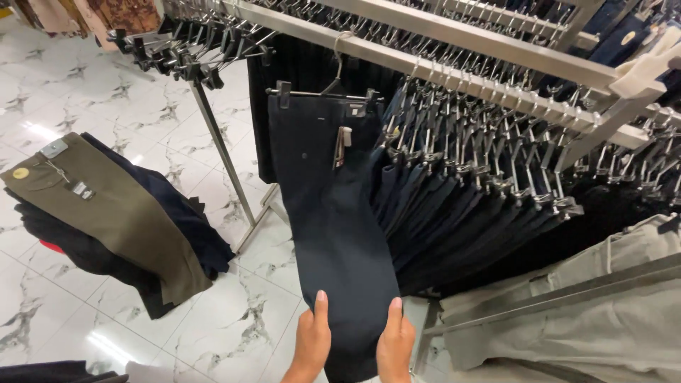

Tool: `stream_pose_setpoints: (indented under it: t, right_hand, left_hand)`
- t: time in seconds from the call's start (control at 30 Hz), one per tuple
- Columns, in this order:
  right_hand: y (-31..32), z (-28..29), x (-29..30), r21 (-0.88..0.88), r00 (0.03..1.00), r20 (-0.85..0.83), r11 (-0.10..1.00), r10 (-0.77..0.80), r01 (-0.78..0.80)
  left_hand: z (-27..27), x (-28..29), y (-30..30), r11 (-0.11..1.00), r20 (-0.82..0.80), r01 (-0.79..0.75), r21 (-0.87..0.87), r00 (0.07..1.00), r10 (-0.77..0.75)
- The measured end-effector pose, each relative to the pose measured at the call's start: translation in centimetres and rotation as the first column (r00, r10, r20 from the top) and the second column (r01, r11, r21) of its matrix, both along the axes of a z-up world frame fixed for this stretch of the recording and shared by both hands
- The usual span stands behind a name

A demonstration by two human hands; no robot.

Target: The person picks up a pair of dark pants from a pile, unfolds them, and places them on a hanger. They then hang the pants on a clothing rack among other garments. The person repeats this process with another pair of pants, ensuring they are properly aligned on the rack.

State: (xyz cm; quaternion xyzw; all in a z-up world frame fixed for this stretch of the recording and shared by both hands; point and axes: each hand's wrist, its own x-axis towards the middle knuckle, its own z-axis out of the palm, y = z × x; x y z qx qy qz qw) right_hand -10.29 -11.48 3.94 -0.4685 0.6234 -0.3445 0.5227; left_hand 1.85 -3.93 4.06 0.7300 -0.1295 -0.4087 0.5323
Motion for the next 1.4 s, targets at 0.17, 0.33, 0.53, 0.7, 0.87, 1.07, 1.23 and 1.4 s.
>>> stream_pose_setpoints:
  t: [0.17,0.33,0.53,0.7,0.87,1.07,1.23,1.4]
  right_hand:
    - [-1.7,0.4,-1.6,-0.017,0.988,-0.081,0.991,0.135,-0.136]
    - [-3.6,-4.9,-3.1,-0.257,0.986,-0.033,0.952,0.164,-0.167]
    - [-3.1,2.4,-1.4,0.258,0.924,0.353,0.934,0.147,-0.247]
    - [-4.9,-2.3,-1.5,0.029,0.974,-0.028,0.974,0.225,-0.224]
    - [-3.4,-0.2,-0.5,0.076,0.982,0.009,0.979,0.19,-0.19]
    - [-5.3,-2.5,-1.2,0.068,0.989,0.013,0.987,0.148,-0.149]
    - [-6.3,-1.9,-0.4,-0.042,0.969,-0.011,0.968,0.247,-0.247]
    - [-7.5,-3.0,2.8,0.045,0.982,0.123,0.988,0.142,-0.149]
  left_hand:
    - [-4.1,-0.6,-1.5,0.99,-0.009,-0.143,-0.011,0.99,0.143]
    - [1.5,-0.3,-2.6,0.923,-0.263,-0.383,-0.028,0.894,0.363]
    - [4.2,-4.4,-5.0,0.724,-0.686,-0.684,-0.095,0.572,0.45]
    - [3.8,-4.8,-5.6,0.794,-0.278,-0.606,0.033,0.758,0.59]
    - [5.0,-4.7,-5.7,0.885,-0.216,-0.449,0.126,0.858,0.466]
    - [2.5,-1.8,-4.7,0.928,-0.152,-0.323,0.187,0.923,0.352]
    - [1.5,1.8,-5.0,0.957,-0.148,-0.271,0.104,0.947,0.284]
    - [-2.9,5.1,-7.2,0.811,-0.622,-0.572,-0.123,0.681,0.386]
